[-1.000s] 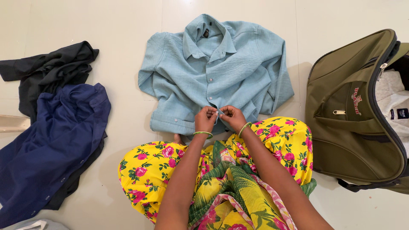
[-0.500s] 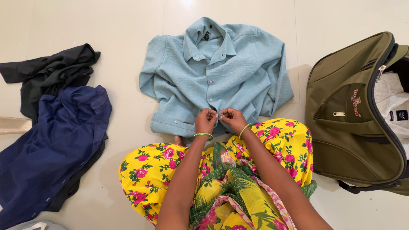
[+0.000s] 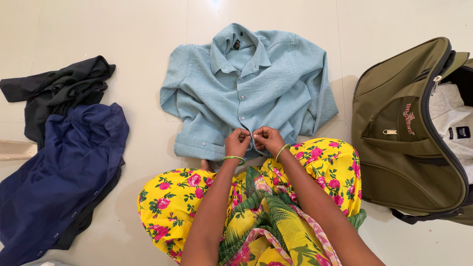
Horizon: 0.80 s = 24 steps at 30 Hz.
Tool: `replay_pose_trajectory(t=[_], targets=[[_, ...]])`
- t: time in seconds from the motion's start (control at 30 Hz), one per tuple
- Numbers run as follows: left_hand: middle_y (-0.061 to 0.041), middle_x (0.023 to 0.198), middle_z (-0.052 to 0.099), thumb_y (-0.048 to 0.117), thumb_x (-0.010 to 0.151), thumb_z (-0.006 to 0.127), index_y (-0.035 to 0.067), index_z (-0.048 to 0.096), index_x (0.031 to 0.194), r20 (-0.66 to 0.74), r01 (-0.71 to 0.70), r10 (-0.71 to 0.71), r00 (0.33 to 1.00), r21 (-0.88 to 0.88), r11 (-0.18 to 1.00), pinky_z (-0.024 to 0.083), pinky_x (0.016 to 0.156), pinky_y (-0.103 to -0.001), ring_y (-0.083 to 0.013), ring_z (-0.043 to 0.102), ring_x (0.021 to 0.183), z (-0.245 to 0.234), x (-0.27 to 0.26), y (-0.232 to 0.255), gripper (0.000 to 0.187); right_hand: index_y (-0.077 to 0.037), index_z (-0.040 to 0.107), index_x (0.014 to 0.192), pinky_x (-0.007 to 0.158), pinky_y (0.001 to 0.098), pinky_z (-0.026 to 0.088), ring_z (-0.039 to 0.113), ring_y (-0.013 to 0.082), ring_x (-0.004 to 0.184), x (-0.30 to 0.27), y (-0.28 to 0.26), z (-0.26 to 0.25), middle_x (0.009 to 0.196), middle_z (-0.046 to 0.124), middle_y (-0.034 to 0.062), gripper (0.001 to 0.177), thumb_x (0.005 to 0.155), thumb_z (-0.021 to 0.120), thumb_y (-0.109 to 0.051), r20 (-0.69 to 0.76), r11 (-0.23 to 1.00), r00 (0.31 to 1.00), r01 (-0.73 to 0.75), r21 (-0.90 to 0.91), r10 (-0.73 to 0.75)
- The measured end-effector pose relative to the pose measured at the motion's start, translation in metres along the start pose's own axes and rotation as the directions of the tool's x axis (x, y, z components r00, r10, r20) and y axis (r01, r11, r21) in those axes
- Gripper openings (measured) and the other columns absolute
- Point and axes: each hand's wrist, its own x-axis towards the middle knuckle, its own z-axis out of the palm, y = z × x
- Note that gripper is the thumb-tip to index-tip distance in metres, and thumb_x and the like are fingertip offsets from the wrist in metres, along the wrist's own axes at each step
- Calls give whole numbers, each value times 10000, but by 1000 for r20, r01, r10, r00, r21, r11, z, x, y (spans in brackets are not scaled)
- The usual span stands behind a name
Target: The person picks up a light blue shirt from the floor, spreads it out, and buttons several buttons on the front by hand before smoothing the fabric.
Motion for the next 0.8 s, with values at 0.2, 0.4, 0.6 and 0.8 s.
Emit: replay_pose_trajectory(t=[0.2, 0.4, 0.6, 0.8], targets=[[-97, 793, 775, 171, 886, 765, 4, 709, 898, -22, 13, -13, 1000, 21, 1000, 578, 685, -281, -129, 741, 724, -2, -4, 10, 176, -35, 656, 984, 633, 265, 593, 684, 99, 694, 1, 1, 2, 824, 719, 30, 114, 913, 736, -76, 30, 999, 1000, -5, -36, 6], [-111, 807, 776, 171, 802, 787, 6, 697, 911, -46, 40, -35, 998, 127, 991, 601, 679, -311, -172, 766, 719, 0, 3, -8, 217, -18, 657, 931, 629, 241, 554, 655, 61, 693, 1, 3, 9, 796, 706, 10, 155, 857, 790, -44, 45, 904, 978, 204, -375, -202], [-108, 806, 769, 159, 777, 785, 16, 690, 923, -69, 40, -29, 997, 164, 986, 602, 677, -323, -184, 765, 718, 2, 5, -21, 225, -25, 667, 906, 636, 241, 539, 624, 51, 687, -4, -6, 16, 777, 697, 6, 168, 825, 812, -49, 25, 839, 970, 220, -497, -240], [-108, 794, 762, 157, 735, 785, 22, 688, 895, -95, 42, -21, 995, 224, 974, 599, 675, -333, -202, 761, 709, 1, 5, -18, 231, -20, 659, 920, 655, 255, 555, 651, 61, 688, -4, -8, 18, 763, 708, 15, 161, 811, 778, -15, 64, 795, 966, 243, -556, -251]])
